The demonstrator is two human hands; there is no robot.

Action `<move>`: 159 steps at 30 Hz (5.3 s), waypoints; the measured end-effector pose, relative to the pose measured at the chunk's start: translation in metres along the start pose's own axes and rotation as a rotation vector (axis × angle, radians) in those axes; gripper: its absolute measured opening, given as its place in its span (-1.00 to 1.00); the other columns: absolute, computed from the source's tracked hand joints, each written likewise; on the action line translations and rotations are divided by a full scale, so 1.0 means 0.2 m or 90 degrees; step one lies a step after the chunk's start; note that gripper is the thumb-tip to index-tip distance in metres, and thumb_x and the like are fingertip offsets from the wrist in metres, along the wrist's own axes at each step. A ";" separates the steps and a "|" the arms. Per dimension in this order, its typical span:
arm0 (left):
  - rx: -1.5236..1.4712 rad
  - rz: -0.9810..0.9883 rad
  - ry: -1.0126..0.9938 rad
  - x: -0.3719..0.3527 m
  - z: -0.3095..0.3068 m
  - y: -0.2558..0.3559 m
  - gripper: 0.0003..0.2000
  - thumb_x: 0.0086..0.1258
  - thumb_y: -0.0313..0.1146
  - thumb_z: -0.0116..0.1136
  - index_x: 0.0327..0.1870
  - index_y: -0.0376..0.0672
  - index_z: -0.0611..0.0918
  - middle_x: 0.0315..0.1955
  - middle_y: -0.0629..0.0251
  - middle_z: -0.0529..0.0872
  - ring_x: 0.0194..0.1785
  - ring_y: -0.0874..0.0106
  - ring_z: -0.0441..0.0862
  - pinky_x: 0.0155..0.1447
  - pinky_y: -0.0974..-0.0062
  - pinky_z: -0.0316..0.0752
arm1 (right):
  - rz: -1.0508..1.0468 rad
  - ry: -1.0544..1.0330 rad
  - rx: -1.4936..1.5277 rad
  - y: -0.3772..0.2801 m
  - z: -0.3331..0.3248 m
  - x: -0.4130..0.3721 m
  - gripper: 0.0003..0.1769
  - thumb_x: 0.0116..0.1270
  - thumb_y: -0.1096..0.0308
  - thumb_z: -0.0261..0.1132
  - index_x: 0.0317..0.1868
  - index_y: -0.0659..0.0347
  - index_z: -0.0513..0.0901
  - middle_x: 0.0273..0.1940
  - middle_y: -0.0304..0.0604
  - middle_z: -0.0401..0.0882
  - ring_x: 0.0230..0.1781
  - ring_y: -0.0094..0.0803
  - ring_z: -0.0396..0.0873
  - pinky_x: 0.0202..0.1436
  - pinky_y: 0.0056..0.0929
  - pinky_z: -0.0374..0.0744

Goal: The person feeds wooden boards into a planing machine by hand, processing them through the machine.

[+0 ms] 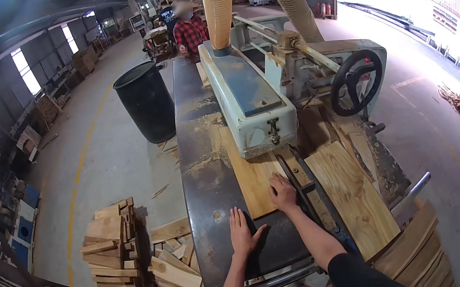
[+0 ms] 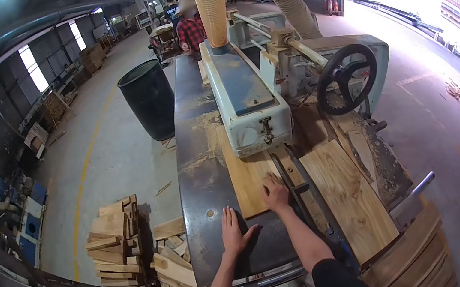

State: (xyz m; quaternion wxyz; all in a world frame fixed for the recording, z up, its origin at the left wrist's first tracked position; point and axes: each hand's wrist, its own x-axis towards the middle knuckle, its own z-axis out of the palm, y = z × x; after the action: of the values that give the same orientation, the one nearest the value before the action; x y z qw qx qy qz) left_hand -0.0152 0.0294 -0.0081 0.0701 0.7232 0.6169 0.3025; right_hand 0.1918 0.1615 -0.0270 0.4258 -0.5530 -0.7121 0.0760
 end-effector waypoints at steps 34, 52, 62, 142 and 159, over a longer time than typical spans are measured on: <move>0.019 0.056 0.026 -0.14 0.02 -0.10 -0.21 0.48 0.02 0.42 0.55 -0.38 0.46 0.62 -0.14 0.39 0.73 -0.06 0.21 0.76 0.01 0.10 | 0.516 -0.320 -0.447 0.41 -1.64 -0.63 0.89 -0.44 -0.71 0.62 0.84 -0.11 -0.16 0.81 0.26 -0.32 0.84 0.13 -0.31 0.74 0.49 -0.16; -0.027 0.062 0.067 -0.12 0.02 -0.12 -0.38 0.50 -0.06 0.40 0.44 -0.30 0.61 0.52 -0.07 0.55 0.68 0.01 0.33 0.73 0.02 0.14 | 0.637 -0.235 -0.270 0.53 -2.09 -0.45 0.14 0.34 -0.59 0.30 0.15 0.60 0.74 0.17 0.33 0.77 0.22 0.12 0.75 0.28 -0.03 0.67; -0.604 0.001 -0.161 -0.57 -0.41 0.45 -0.13 0.18 -0.11 0.71 0.52 -0.26 0.56 0.42 0.03 0.69 0.53 0.16 0.58 0.54 0.20 0.43 | 0.775 -0.179 0.301 0.01 -1.54 -0.78 -0.09 0.51 -0.32 0.37 0.22 0.57 0.71 0.14 0.13 0.79 0.10 -0.19 0.77 0.15 -0.24 0.68; -0.024 0.075 -0.084 -0.01 -0.02 0.01 0.28 0.08 0.45 0.53 0.68 -0.35 0.27 0.67 -0.46 0.11 0.79 -0.24 -0.03 0.77 -0.15 -0.10 | 0.107 0.071 0.095 -0.14 -0.24 -0.27 -0.84 0.57 0.33 0.34 -0.04 0.24 0.77 -0.38 -0.02 0.75 -0.39 -0.13 0.77 -0.29 -0.22 0.64; 0.020 0.056 -0.075 0.03 -0.03 0.01 0.28 0.02 0.52 0.48 0.73 -0.12 0.29 0.69 -0.30 0.17 0.81 -0.17 -0.05 0.75 -0.22 -0.12 | -0.005 0.000 -0.013 -0.15 -0.21 -0.29 -0.83 0.48 0.25 0.41 -0.02 0.09 0.78 -0.51 -0.09 0.69 -0.44 -0.12 0.78 -0.37 -0.13 0.65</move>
State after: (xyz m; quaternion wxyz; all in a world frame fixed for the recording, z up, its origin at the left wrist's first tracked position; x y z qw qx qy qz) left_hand -0.0166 0.0340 -0.0010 0.0812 0.7669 0.5844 0.2525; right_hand 0.2000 0.0859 -0.0127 0.4202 -0.5544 -0.7152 0.0668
